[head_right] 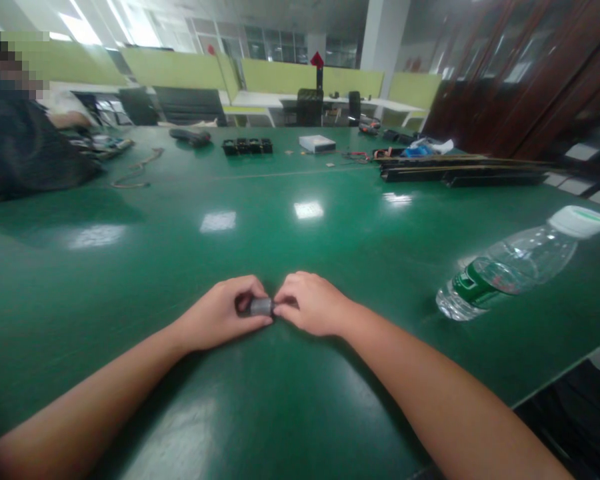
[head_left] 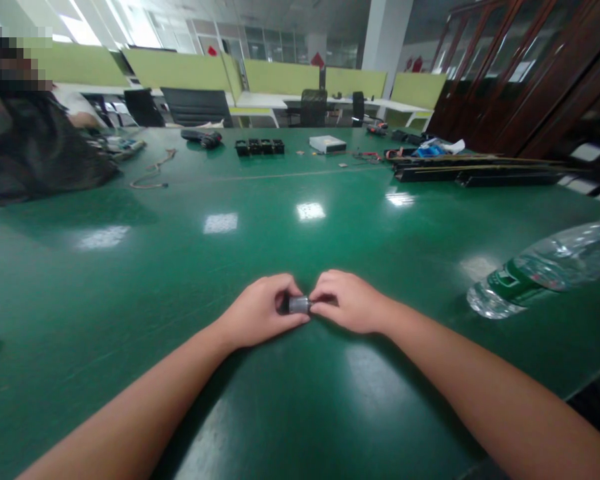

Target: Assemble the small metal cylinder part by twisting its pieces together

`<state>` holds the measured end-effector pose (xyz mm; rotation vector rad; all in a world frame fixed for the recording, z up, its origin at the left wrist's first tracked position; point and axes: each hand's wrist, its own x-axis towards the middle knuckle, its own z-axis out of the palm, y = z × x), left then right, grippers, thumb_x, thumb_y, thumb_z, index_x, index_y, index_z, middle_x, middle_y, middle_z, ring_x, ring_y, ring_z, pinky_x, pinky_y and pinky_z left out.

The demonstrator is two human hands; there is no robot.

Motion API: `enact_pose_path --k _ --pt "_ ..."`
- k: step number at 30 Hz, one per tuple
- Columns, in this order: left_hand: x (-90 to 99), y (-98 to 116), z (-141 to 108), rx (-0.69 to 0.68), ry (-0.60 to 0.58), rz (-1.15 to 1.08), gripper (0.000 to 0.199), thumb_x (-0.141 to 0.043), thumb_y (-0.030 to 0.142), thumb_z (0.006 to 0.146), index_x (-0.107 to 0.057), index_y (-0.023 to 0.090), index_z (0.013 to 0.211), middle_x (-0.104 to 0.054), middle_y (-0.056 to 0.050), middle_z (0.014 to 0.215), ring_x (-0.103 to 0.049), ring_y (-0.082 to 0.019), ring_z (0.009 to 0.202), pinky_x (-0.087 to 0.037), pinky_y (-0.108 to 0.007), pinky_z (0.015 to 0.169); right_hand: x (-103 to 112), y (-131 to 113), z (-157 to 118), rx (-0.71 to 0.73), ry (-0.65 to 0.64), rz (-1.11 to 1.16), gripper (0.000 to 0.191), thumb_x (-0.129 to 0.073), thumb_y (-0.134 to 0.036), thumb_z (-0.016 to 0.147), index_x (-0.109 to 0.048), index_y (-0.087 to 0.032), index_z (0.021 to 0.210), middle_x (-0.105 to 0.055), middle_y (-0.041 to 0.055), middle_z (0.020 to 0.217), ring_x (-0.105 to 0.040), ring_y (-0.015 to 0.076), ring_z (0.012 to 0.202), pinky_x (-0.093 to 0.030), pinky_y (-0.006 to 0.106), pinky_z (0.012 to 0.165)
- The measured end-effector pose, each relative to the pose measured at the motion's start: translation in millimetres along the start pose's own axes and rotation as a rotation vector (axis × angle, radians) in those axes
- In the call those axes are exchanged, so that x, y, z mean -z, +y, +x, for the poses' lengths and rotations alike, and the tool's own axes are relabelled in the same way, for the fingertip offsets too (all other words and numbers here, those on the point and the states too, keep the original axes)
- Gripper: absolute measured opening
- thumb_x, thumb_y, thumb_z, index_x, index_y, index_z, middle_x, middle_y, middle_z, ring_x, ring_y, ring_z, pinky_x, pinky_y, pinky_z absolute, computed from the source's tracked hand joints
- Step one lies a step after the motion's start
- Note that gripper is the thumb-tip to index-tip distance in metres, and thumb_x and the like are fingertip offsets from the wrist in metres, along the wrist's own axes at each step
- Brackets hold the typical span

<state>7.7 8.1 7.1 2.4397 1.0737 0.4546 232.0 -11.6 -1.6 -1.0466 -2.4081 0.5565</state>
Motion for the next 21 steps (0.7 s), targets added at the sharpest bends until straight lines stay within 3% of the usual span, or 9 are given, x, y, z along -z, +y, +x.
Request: enact_pose_path --k 9,21 --pt "1.5 3.1 0.6 -0.001 0.017 0.012 0.026 -0.072 0.042 0.077 -0.061 0.018 0.082 -0.056 0.004 0.068 -0.052 -0.013 0.062 -0.034 -0.024 0.057 -1.9 -3.9 0.7 -0.073 0.044 0.022 0.008 -0.07 -0.021 0.083 -0.072 -0.016 0.09 -0.068 0.0036 0.085 -0.059 0.0143 0.078 -0.042 0.026 0.071" --pt "3.5 3.1 0.4 0.002 -0.006 0.003 0.027 -0.072 0.042 0.078 -0.061 0.018 0.084 -0.058 0.003 0.07 -0.053 -0.014 0.063 -0.035 -0.024 0.059 1.7 -4.9 0.0 -0.045 0.038 0.002 0.008 -0.07 -0.02 0.082 -0.072 -0.016 0.089 -0.067 0.0037 0.082 -0.057 0.0141 0.075 -0.042 0.025 0.07"
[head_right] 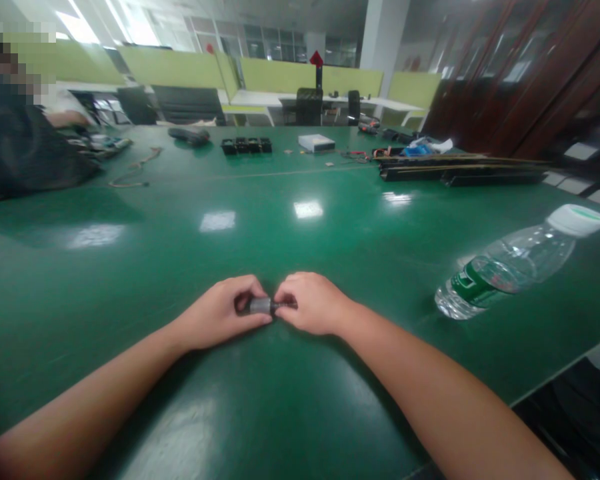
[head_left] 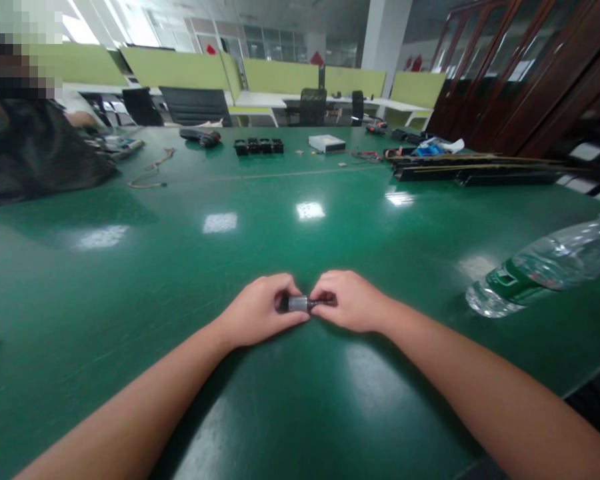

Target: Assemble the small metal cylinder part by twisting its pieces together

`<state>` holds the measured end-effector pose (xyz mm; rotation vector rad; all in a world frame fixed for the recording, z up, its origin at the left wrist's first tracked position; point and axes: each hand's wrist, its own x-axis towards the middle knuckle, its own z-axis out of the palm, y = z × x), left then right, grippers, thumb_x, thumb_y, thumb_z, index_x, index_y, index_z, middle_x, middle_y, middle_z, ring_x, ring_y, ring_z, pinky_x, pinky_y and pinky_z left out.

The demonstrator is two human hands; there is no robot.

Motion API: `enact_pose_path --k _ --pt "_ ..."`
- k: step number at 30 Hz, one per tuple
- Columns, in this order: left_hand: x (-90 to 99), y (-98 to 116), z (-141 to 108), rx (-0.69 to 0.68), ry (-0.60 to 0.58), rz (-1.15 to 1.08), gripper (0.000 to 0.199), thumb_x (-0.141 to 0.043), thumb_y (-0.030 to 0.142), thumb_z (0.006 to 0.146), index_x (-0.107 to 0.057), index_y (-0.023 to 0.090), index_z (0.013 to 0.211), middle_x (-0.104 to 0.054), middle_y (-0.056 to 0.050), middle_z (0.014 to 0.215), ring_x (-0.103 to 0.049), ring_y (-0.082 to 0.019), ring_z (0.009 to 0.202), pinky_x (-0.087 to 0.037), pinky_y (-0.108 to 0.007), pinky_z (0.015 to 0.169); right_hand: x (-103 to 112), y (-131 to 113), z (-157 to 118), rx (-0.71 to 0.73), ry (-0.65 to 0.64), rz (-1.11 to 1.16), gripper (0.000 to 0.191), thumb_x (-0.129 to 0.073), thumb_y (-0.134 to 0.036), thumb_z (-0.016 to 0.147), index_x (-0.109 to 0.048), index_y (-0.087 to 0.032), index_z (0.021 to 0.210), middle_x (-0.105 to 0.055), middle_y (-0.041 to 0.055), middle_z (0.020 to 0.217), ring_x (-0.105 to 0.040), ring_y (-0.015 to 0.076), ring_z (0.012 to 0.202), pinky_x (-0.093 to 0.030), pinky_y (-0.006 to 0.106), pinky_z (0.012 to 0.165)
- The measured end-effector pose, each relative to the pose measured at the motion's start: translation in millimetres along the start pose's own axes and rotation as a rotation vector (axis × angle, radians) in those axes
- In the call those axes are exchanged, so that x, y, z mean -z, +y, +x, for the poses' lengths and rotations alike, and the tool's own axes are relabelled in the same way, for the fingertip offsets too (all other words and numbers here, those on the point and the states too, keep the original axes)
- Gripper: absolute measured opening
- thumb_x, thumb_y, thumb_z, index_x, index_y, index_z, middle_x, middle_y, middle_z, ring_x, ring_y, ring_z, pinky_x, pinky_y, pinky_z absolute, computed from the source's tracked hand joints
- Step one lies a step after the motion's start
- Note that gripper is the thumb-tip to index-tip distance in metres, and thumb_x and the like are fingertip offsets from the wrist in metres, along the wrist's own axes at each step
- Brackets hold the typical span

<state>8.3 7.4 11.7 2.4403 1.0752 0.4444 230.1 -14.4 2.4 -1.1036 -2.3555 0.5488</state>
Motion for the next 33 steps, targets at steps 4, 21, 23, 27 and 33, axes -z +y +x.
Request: enact_pose_path --k 4,21,23,27,33 --pt "0.2 0.0 0.0 0.001 -0.007 -0.002 0.026 -0.071 0.042 0.078 -0.062 0.018 0.085 -0.058 0.003 0.071 -0.053 -0.014 0.064 -0.035 -0.024 0.059 0.4 1.9 -0.4 0.009 -0.001 -0.001 0.008 -0.07 -0.02 0.081 -0.072 -0.015 0.087 -0.067 0.0033 0.08 -0.057 0.014 0.075 -0.041 0.025 0.069" --pt "0.0 -0.5 -0.2 0.005 -0.005 -0.007 0.026 -0.069 0.044 0.079 -0.062 0.019 0.085 -0.06 0.002 0.071 -0.053 -0.014 0.064 -0.036 -0.024 0.059 3.5 5.6 -1.6 0.015 -0.007 0.007 0.008 -0.07 -0.02 0.081 -0.073 -0.016 0.087 -0.067 0.0035 0.08 -0.058 0.0137 0.074 -0.042 0.024 0.068" --pt "0.1 -0.6 -0.2 0.003 -0.003 -0.012 0.027 -0.069 0.044 0.079 -0.063 0.019 0.085 -0.06 0.002 0.071 -0.053 -0.014 0.064 -0.036 -0.024 0.059 3.8 5.8 -1.6 0.009 -0.012 0.008 0.009 -0.07 -0.02 0.08 -0.073 -0.016 0.087 -0.067 0.0033 0.08 -0.058 0.0136 0.074 -0.042 0.024 0.068" --pt "0.5 -0.8 -0.1 0.008 -0.005 -0.006 0.026 -0.07 0.043 0.078 -0.063 0.019 0.086 -0.06 0.002 0.071 -0.053 -0.014 0.064 -0.036 -0.024 0.059 4.6 5.7 -1.8 -0.014 -0.031 0.016 0.01 -0.07 -0.021 0.081 -0.074 -0.017 0.089 -0.068 0.0028 0.08 -0.059 0.0129 0.071 -0.042 0.024 0.068" --pt "0.8 0.2 0.0 0.001 -0.004 -0.014 0.026 -0.07 0.044 0.079 -0.063 0.019 0.085 -0.06 0.002 0.071 -0.054 -0.014 0.064 -0.036 -0.024 0.059 5.5 5.1 -2.1 -0.006 -0.029 0.02 0.01 -0.07 -0.02 0.081 -0.074 -0.016 0.088 -0.068 0.0026 0.079 -0.058 0.0125 0.071 -0.042 0.023 0.067"
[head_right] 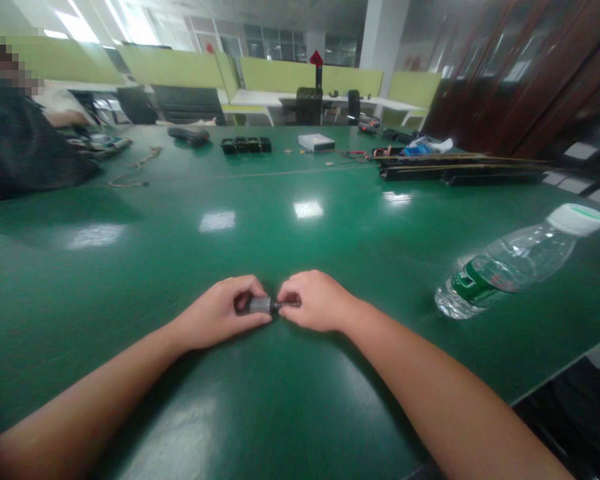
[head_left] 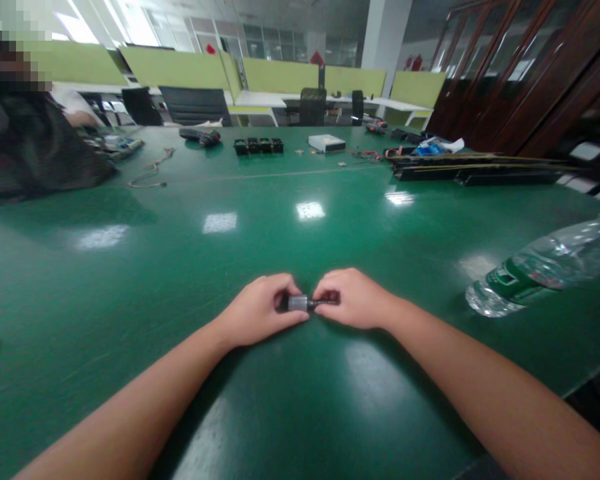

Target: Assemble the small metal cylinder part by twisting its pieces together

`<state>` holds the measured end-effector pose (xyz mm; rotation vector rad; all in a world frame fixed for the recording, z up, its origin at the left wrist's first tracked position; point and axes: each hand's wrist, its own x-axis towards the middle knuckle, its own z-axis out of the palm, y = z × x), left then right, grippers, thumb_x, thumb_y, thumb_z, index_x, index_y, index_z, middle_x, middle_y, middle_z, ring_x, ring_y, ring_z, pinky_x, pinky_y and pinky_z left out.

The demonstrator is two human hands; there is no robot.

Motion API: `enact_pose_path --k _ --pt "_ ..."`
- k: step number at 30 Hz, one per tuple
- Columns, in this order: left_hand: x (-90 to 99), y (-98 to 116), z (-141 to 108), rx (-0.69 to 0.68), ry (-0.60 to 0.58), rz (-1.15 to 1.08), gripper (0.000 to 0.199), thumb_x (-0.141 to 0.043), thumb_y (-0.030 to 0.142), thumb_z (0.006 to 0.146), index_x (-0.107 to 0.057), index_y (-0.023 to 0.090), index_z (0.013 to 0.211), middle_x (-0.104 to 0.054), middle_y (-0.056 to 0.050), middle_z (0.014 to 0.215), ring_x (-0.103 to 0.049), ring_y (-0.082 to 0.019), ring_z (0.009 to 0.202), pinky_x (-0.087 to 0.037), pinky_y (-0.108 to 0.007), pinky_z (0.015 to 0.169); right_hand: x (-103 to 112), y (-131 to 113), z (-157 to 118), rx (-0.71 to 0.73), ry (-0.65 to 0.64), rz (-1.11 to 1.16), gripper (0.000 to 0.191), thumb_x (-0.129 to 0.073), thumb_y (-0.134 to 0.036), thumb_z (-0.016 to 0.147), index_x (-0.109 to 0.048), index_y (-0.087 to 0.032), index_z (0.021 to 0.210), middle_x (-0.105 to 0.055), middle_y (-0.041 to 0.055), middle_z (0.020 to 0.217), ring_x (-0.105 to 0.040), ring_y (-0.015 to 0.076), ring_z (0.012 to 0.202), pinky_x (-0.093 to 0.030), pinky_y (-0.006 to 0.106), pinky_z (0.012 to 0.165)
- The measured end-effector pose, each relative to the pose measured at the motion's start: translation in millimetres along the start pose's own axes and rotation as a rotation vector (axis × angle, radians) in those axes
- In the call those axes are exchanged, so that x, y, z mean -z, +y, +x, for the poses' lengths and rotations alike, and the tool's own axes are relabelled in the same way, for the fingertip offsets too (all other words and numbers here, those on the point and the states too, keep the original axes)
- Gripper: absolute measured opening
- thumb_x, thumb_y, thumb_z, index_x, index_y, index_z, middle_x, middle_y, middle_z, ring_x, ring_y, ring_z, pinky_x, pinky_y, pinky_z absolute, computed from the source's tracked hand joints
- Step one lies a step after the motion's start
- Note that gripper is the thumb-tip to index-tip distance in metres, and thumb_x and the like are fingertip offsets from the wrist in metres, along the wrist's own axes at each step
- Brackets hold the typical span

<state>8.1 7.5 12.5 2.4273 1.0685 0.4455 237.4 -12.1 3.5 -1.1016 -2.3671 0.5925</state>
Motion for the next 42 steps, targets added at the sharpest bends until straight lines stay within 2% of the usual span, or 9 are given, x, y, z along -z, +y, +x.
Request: enact_pose_path --k 42 --pt "-1.4 -3.2 -0.5 -0.006 -0.01 0.006 0.026 -0.072 0.043 0.079 -0.064 0.019 0.086 -0.059 0.003 0.071 -0.053 -0.013 0.063 -0.036 -0.024 0.059 7.6 0.6 -1.9 -0.011 -0.023 -0.031 0.009 -0.07 -0.019 0.077 -0.074 -0.016 0.085 -0.067 0.0018 0.077 -0.057 0.0113 0.067 -0.041 0.022 0.064"
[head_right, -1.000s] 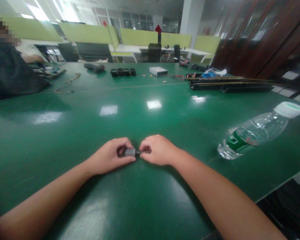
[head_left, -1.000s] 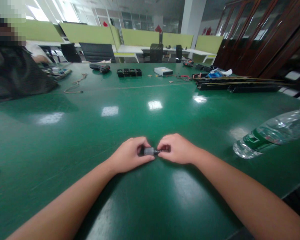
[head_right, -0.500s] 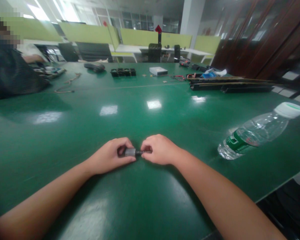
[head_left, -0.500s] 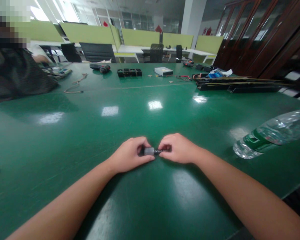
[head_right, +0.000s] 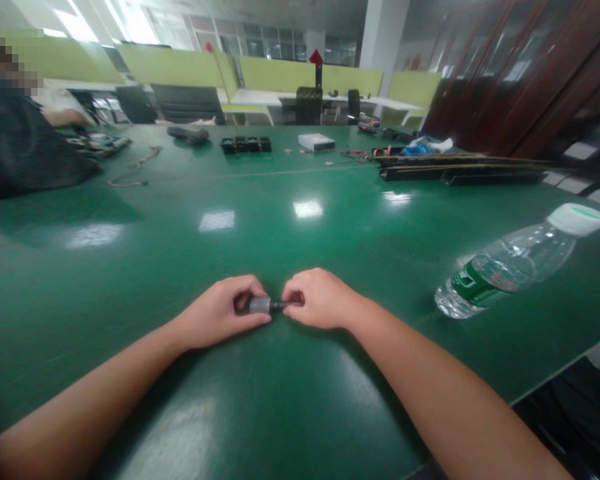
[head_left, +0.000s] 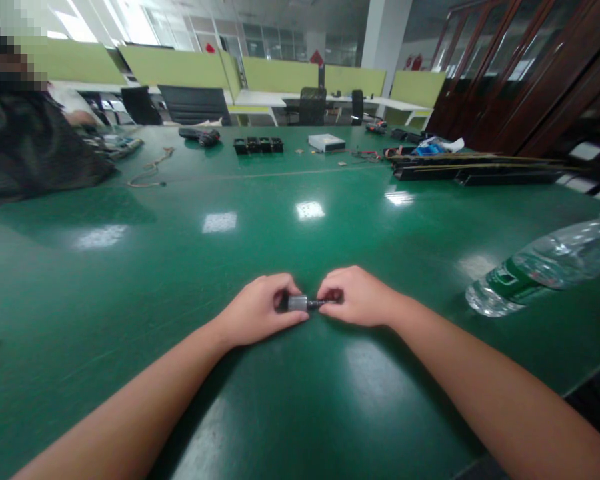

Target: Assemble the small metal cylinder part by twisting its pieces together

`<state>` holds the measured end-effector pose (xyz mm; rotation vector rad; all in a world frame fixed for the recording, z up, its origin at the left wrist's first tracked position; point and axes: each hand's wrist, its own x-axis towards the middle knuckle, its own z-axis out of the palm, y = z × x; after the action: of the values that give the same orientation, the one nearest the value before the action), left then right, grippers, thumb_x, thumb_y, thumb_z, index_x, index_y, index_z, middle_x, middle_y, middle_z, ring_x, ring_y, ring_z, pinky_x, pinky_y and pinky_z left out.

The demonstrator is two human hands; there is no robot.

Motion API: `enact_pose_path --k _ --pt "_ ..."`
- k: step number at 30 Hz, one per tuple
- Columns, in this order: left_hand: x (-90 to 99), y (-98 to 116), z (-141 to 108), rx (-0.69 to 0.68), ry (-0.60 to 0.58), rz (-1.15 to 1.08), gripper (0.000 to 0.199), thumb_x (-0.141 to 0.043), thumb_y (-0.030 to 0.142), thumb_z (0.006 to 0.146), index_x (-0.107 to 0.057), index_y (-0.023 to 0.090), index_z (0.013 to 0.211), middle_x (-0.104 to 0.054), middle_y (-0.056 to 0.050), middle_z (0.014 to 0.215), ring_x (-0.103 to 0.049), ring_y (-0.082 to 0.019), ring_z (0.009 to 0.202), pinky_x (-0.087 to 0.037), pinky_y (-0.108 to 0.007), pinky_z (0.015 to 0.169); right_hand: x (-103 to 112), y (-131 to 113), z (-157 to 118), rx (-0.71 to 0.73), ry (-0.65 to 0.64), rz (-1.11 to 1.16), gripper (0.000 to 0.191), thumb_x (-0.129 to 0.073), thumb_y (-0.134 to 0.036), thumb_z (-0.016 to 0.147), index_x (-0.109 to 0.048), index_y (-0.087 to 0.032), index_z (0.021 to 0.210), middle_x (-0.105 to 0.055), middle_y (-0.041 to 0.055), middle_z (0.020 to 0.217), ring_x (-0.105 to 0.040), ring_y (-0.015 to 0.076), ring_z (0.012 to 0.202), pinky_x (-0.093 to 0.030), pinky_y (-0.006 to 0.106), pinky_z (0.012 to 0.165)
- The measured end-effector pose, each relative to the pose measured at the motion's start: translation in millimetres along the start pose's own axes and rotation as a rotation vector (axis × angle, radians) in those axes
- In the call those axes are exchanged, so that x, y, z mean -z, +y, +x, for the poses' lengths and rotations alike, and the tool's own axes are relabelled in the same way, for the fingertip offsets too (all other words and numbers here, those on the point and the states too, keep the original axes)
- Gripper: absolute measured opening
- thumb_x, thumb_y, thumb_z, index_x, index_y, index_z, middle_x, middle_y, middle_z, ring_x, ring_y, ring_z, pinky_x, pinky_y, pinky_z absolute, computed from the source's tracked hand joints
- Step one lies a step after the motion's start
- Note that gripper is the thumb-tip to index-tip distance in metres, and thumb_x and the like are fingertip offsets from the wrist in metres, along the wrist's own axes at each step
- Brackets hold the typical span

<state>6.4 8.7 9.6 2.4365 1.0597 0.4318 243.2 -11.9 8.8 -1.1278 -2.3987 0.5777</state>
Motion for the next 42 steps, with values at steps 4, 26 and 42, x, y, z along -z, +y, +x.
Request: enact_pose_path --k 4,26,42 --pt "-0.1 -0.1 0.1 0.0 -0.003 0.004 0.027 -0.072 0.044 0.079 -0.064 0.019 0.087 -0.059 0.004 0.071 -0.053 -0.014 0.063 -0.036 -0.024 0.059 -0.4 0.8 -0.7 -0.002 0.0 0.009 0.01 -0.07 -0.018 0.076 -0.074 -0.016 0.085 -0.068 0.0018 0.078 -0.057 0.011 0.066 -0.041 0.022 0.063" --pt "-0.6 -0.2 -0.6 0.032 0.017 -0.013 0.028 -0.071 0.045 0.08 -0.062 0.019 0.085 -0.056 0.004 0.067 -0.051 -0.013 0.061 -0.035 -0.024 0.057 18.6 23.2 -5.8 -0.108 -0.06 0.031 0.012 -0.075 -0.021 0.074 -0.077 -0.017 0.085 -0.071 0.0021 0.079 -0.061 0.0117 0.069 -0.045 0.022 0.064" --pt "-0.6 -1.6 -0.3 0.028 0.022 -0.032 0.028 -0.071 0.045 0.079 -0.062 0.019 0.084 -0.056 0.003 0.068 -0.05 -0.013 0.061 -0.036 -0.023 0.056 17.2 21.5 -5.5 -0.112 -0.061 0.121 0.011 -0.076 -0.021 0.073 -0.077 -0.016 0.083 -0.069 0.001 0.076 -0.06 0.0105 0.066 -0.044 0.021 0.061"
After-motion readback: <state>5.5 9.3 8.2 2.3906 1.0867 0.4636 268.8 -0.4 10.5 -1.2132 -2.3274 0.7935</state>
